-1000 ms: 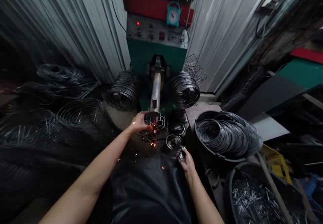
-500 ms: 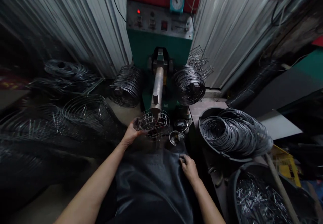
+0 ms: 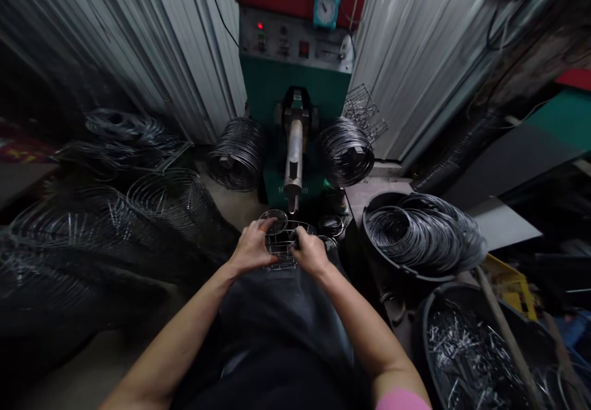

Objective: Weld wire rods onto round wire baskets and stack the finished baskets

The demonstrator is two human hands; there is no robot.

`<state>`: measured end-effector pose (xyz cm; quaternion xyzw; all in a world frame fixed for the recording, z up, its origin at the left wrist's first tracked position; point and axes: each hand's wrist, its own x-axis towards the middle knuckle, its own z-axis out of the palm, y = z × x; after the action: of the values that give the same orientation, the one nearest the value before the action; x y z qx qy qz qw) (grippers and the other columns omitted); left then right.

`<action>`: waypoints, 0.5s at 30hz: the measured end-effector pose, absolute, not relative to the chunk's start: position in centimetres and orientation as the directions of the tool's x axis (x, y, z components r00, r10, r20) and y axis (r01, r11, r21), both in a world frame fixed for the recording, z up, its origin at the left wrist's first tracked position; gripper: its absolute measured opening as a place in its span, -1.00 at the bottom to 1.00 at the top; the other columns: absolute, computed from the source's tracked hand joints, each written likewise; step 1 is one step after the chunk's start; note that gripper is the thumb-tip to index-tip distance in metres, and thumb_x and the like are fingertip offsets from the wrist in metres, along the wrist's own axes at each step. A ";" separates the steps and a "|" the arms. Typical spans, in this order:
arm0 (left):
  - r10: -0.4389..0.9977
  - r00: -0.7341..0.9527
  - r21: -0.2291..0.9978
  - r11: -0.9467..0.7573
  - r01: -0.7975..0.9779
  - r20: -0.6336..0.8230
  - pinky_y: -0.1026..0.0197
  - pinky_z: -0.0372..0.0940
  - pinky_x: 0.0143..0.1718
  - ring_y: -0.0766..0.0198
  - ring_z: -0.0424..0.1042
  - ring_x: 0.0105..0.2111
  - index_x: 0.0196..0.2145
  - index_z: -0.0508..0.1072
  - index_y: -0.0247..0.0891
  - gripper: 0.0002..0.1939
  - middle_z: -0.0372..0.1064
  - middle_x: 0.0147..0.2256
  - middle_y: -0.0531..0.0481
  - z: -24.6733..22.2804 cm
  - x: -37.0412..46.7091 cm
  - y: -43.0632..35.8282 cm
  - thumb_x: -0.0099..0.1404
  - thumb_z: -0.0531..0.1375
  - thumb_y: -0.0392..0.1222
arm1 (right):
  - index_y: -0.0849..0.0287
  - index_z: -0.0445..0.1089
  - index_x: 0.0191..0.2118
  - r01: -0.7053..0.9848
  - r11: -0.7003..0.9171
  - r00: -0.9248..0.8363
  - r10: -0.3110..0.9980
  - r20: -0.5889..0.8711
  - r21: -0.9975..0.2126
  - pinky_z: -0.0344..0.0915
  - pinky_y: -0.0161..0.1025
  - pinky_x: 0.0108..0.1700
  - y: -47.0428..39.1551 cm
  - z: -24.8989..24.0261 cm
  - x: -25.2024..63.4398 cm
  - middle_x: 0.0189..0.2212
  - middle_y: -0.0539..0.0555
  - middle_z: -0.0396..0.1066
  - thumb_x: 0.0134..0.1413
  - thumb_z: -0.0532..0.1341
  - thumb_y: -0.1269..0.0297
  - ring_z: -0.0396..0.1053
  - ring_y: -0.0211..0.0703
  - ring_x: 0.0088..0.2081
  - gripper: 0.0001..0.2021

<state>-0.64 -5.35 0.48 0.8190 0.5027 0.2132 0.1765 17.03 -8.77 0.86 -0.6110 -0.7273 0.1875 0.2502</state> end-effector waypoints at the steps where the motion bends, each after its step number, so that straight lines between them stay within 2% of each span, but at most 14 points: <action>1: 0.901 0.400 0.504 -0.427 0.751 0.167 -0.02 0.11 0.04 -0.03 0.19 0.00 0.12 0.12 -0.15 -0.08 0.20 0.01 -0.13 0.5 -0.5 -5.3 -0.21 0.37 -0.07 | 0.10 0.36 -0.29 0.762 0.222 -0.151 0.975 0.165 -0.609 0.23 -0.36 -0.38 -8.8 0.4 17.0 -0.46 -0.04 0.45 -0.09 0.17 0.48 0.40 -0.21 -0.42 -0.80; 4: 0.904 0.396 0.517 -0.420 0.746 0.162 -0.02 0.13 0.03 -0.03 0.19 0.00 0.12 0.13 -0.17 -0.06 0.20 0.01 -0.13 0.2 -0.4 -5.1 -0.23 0.37 -0.04 | 0.12 0.41 -0.29 0.628 0.361 -0.284 0.931 0.229 -0.690 0.29 -0.32 -0.23 -9.2 -0.2 17.6 -0.36 0.01 0.47 -0.01 0.11 0.50 0.42 -0.20 -0.30 -0.80; 6: 0.906 0.398 0.536 -0.411 0.737 0.148 0.00 0.14 0.03 -0.03 0.19 0.01 0.11 0.14 -0.18 -0.05 0.20 0.01 -0.13 -0.2 -0.5 -4.9 -0.25 0.38 -0.04 | 0.15 0.43 -0.25 0.587 0.411 -0.358 0.905 0.232 -0.698 0.30 -0.27 -0.17 -9.2 0.0 18.1 -0.31 0.05 0.47 0.05 0.09 0.47 0.42 -0.19 -0.24 -0.79; 11: 0.913 0.390 0.588 -0.383 0.712 0.123 0.02 0.14 0.03 -0.02 0.20 0.02 0.11 0.15 -0.15 -0.05 0.21 0.01 -0.10 -0.6 -0.4 -4.2 -0.26 0.39 -0.07 | 0.15 0.41 -0.12 0.612 0.462 -0.465 0.867 0.180 -0.642 0.32 -0.23 -0.16 -8.7 0.6 19.0 -0.23 0.10 0.44 0.00 0.22 0.41 0.40 -0.14 -0.20 -0.73; 15: 0.910 0.398 0.587 -0.388 0.711 0.120 0.01 0.15 0.03 -0.02 0.21 0.01 0.10 0.15 -0.18 -0.05 0.21 0.00 -0.12 -0.6 -0.3 -3.9 -0.27 0.39 -0.06 | 0.16 0.43 -0.15 0.634 0.454 -0.448 0.875 0.181 -0.626 0.33 -0.23 -0.18 -8.3 0.1 19.0 -0.28 0.09 0.45 -0.01 0.21 0.45 0.41 -0.16 -0.23 -0.75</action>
<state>-0.27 -3.88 -0.60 0.8042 0.5036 0.2176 0.2287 18.99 -8.27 0.11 -0.4627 -0.8157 0.2424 0.2486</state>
